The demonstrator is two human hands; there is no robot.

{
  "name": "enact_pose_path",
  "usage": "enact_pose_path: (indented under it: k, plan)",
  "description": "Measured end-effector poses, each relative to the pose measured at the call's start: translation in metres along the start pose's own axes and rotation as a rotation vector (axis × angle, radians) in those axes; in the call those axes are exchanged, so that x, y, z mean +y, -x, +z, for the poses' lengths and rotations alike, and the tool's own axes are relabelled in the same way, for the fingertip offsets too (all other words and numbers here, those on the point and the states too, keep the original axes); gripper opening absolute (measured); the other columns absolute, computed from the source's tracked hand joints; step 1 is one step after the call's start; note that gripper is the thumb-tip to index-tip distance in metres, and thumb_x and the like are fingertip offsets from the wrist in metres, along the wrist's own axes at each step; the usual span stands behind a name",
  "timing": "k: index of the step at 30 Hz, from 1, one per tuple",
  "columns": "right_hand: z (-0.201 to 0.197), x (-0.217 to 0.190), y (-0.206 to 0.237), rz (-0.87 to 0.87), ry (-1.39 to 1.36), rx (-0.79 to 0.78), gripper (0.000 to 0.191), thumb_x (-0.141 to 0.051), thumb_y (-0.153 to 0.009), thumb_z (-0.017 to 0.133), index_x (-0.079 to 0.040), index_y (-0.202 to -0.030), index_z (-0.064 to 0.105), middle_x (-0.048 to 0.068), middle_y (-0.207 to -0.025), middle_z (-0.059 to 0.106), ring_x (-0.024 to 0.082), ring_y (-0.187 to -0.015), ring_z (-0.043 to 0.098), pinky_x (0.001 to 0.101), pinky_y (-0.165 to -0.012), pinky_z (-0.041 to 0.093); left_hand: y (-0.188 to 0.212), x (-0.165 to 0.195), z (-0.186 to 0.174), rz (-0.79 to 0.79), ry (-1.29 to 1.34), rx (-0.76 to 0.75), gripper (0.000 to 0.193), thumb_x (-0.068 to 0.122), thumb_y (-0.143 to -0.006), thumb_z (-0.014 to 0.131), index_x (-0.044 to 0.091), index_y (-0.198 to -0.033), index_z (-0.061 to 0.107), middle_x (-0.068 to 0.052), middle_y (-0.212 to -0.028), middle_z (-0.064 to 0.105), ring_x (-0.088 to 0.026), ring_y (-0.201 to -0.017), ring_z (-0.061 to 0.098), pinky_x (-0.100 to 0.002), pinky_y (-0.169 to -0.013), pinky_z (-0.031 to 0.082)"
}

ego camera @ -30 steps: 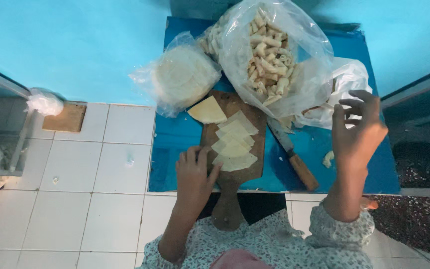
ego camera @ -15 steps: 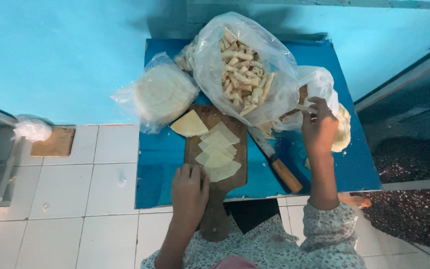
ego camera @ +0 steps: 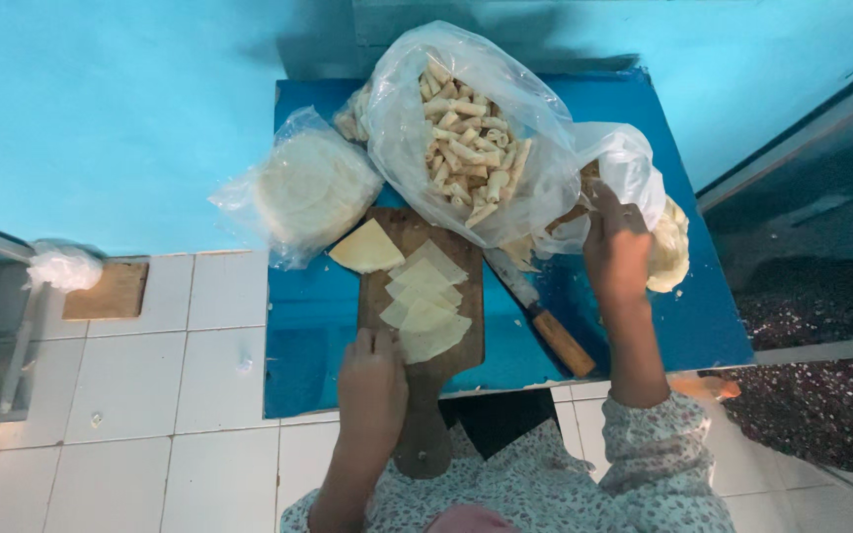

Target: The person folds small square dough wrappers around a bit of filling by hand, pressing the edges closed, and places each finished piece on a wooden board in a growing stack. They occasionally use a small spoon to add filling to a wrapper and set scraps aside on the blue table.

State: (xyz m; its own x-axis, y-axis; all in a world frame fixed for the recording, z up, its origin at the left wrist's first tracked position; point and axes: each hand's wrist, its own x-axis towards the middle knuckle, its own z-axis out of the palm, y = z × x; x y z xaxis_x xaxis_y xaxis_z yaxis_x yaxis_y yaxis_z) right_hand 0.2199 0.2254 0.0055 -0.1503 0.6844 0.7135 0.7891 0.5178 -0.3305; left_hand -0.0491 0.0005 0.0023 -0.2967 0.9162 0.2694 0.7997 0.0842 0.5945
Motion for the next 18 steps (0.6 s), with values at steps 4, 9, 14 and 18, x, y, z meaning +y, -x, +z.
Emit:
enact_pose_path:
  k: [4,9,14,18]
  plan:
    - [0.003,-0.001,0.003,-0.024,-0.079,-0.001,0.035,0.008,-0.097,0.066,-0.006,-0.129,0.066,0.021,-0.100,0.074,0.036,-0.091,0.074,0.0430,-0.077,0.058,0.000,0.004,0.008,0.019,-0.149,0.035,0.008,0.008,-0.092,0.065,0.003,-0.097,0.067,-0.018,-0.096,0.062,-0.038,-0.091,0.061,-0.049,-0.075,0.051]
    - [0.002,0.006,0.007,0.192,-0.268,-0.007,0.035,0.008,-0.094,0.068,-0.002,-0.128,0.064,0.017,-0.097,0.077,0.026,-0.081,0.078,0.0339,-0.070,0.061,0.004,0.001,0.008,0.024,-0.165,0.074,0.016,0.005,-0.086,0.066,0.001,-0.101,0.066,-0.017,-0.098,0.062,-0.038,-0.091,0.060,-0.047,-0.075,0.050]
    - [-0.004,0.015,0.010,0.287,-0.315,0.126,0.035,0.012,-0.095,0.071,0.001,-0.127,0.065,0.017,-0.097,0.078,0.021,-0.082,0.079,0.0300,-0.069,0.062,0.002,0.003,0.005,-0.044,-0.226,0.013,0.010,0.009,-0.086,0.069,0.006,-0.095,0.066,-0.015,-0.094,0.063,-0.036,-0.090,0.060,-0.049,-0.075,0.049]
    - [-0.023,0.018,0.016,0.353,-0.403,0.155,0.036,0.013,-0.096,0.067,0.005,-0.132,0.062,0.019,-0.100,0.078,0.020,-0.083,0.078,0.0285,-0.072,0.062,-0.003,0.004,0.000,-0.018,-0.022,0.043,0.009,0.007,-0.087,0.069,0.005,-0.094,0.064,-0.016,-0.090,0.066,-0.037,-0.087,0.063,-0.048,-0.072,0.051]
